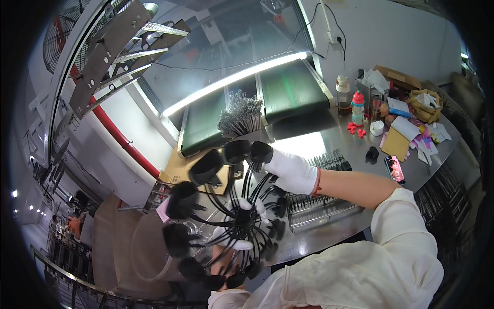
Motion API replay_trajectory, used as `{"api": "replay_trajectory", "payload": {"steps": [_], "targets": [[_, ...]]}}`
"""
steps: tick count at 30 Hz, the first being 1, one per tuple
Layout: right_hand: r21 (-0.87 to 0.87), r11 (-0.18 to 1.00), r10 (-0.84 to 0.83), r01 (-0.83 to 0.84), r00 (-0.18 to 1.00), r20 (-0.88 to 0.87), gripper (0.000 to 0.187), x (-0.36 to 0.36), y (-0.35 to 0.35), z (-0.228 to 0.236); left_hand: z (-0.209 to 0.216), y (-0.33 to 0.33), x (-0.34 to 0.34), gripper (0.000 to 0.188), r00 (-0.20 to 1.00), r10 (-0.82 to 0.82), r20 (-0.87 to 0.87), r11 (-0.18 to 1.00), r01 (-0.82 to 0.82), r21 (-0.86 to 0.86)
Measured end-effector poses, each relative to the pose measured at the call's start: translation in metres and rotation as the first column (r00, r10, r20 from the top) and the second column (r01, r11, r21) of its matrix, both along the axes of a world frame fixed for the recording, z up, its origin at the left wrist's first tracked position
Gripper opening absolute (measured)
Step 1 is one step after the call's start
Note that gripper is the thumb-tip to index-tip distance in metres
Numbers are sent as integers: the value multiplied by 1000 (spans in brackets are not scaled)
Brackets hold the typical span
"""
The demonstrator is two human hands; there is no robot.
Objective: The person assembles small black plastic components onto metal racks by hand, repeatedly picking up parts and inserting them into slots. The person also handles clear plastic holders and places them on the table. The workspace contains multiple racks, loose parts, and a smartphone.
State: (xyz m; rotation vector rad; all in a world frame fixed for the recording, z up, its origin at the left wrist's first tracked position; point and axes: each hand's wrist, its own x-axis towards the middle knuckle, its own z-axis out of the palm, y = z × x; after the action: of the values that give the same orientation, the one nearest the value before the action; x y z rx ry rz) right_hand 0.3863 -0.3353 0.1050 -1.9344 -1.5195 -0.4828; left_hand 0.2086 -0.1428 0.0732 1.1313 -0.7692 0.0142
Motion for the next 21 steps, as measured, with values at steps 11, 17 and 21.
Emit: {"api": "replay_trajectory", "payload": {"steps": [11,17,21], "targets": [[-762,349,-238,-546,734,-635,24,37,-78,-54,31,35,-30,71,812,256,-525,933,-350,-86],[197,920,321,-338,940,113,55,8,-39,31,5,12,-12,87,988,-28,-155,991,7,-134],[138,951,256,-276,956,146,31,-11,-17,55,24,-9,-15,84,983,-125,-133,990,132,45]]}}
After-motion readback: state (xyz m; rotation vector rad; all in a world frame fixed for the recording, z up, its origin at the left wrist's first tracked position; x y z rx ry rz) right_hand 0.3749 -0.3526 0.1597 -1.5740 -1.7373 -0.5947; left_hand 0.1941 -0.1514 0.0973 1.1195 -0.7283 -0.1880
